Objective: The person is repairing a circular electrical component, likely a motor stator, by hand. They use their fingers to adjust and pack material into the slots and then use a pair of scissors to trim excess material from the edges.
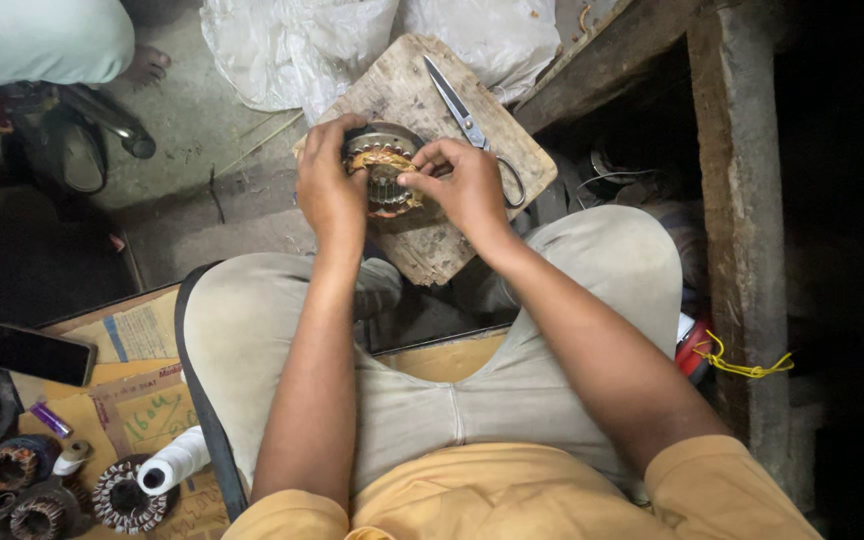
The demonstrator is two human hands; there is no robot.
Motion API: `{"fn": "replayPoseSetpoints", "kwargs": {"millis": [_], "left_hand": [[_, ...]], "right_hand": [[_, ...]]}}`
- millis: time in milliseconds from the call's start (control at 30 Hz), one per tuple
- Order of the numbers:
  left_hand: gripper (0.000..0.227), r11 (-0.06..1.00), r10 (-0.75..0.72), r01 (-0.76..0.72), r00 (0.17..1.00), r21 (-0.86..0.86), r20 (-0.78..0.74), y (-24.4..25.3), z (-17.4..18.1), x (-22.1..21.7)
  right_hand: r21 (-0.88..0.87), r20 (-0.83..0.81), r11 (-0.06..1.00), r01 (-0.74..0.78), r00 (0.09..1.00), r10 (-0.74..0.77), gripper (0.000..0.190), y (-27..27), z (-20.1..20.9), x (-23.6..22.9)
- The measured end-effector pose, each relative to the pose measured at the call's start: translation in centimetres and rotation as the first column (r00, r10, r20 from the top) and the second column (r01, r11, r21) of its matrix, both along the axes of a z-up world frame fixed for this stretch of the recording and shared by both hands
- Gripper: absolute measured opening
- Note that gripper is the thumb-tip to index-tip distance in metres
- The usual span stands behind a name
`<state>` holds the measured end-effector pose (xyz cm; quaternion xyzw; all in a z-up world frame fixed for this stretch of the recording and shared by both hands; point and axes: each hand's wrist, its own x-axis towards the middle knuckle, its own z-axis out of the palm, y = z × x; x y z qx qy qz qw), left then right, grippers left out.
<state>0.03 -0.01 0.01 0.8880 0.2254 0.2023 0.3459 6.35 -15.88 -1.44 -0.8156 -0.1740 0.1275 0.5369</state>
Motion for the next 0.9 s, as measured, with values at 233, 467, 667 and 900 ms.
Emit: {"fn": "replayPoseSetpoints", "kwargs": {"millis": [233,467,667,900], "left_hand": [[0.059,1.000,0.004,-0.004,1.000,-0.002,0.005,0.0,0.4,0.1],[0.060,0.999,-0.041,0.042,0.999,-0.026,0.019,-0.2,0.7,0.0],[0.060,0.996,-0.091,0.090,0.996,0.020,0.023,-0.3,0.8,0.0],[0.062,0.997,-0.063,0.063,0.998,0.044,0.006,-0.4,0.5,0.0]], "right_hand": [[-0.030,0.162,0.998,-0.051,0.985,0.055,0.021,-0.1,1.3,0.2],[-0.095,0.132,0.953,-0.289,0.945,0.300,0.018,-1.6,1.9,1.7],[-0.183,0.201,0.905,-0.383,0.887,0.416,0.032,-1.8,2.2,2.1],[-0.125,0.185,0.926,-0.356,0.909,0.374,0.032,-1.2,1.4,1.9]]}}
